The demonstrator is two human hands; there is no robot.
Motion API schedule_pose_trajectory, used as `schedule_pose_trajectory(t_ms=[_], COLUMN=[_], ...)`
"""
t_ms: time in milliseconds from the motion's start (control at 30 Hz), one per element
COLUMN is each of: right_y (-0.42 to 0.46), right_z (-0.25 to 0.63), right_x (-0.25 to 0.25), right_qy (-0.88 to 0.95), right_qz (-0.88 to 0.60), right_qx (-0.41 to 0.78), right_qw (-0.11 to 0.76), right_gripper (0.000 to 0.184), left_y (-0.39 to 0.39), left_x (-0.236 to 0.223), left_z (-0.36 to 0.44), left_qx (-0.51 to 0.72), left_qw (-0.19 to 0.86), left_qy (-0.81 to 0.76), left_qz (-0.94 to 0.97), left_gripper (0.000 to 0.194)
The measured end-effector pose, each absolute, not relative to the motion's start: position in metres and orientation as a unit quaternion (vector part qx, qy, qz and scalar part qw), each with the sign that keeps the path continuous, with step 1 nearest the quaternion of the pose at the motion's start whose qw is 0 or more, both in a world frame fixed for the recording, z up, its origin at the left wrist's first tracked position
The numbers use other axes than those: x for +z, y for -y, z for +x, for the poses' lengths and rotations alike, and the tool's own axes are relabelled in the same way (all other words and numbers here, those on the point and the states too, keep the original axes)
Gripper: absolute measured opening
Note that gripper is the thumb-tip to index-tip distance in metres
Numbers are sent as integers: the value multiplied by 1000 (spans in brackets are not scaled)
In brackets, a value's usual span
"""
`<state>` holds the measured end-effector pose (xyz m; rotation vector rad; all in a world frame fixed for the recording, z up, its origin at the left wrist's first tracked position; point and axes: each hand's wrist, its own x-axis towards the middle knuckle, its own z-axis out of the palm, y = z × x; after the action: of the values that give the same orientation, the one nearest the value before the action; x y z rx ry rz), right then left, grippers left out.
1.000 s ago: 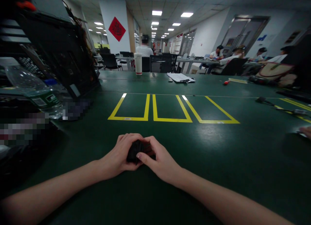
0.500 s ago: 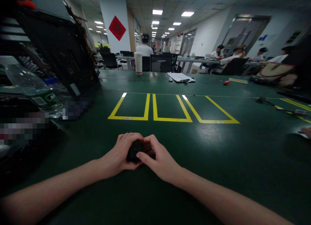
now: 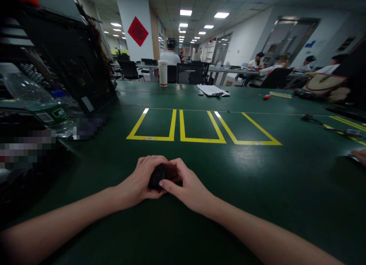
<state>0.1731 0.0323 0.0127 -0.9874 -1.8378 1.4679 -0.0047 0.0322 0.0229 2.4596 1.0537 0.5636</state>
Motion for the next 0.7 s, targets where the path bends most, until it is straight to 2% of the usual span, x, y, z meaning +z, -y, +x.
schedule_pose_trajectory(t_ms=[233, 333, 533, 700], right_y=[-33, -34, -32, -31], right_z=[174, 173, 173, 174], right_x=[7, 6, 10, 8], right_qy=[704, 680, 685, 714], right_qz=[-327, -336, -365, -332], right_qx=[537, 562, 556, 525], right_qw=[330, 329, 297, 323], right_gripper=[23, 19, 25, 25], left_y=[-33, -32, -32, -32], left_x=[21, 23, 24, 23], left_z=[-5, -5, -4, -5], left_qx=[206, 204, 207, 201], left_qw=[195, 196, 205, 203], left_qy=[-375, -376, -383, -380], left_qz=[883, 883, 877, 880], left_gripper=[53, 52, 52, 54])
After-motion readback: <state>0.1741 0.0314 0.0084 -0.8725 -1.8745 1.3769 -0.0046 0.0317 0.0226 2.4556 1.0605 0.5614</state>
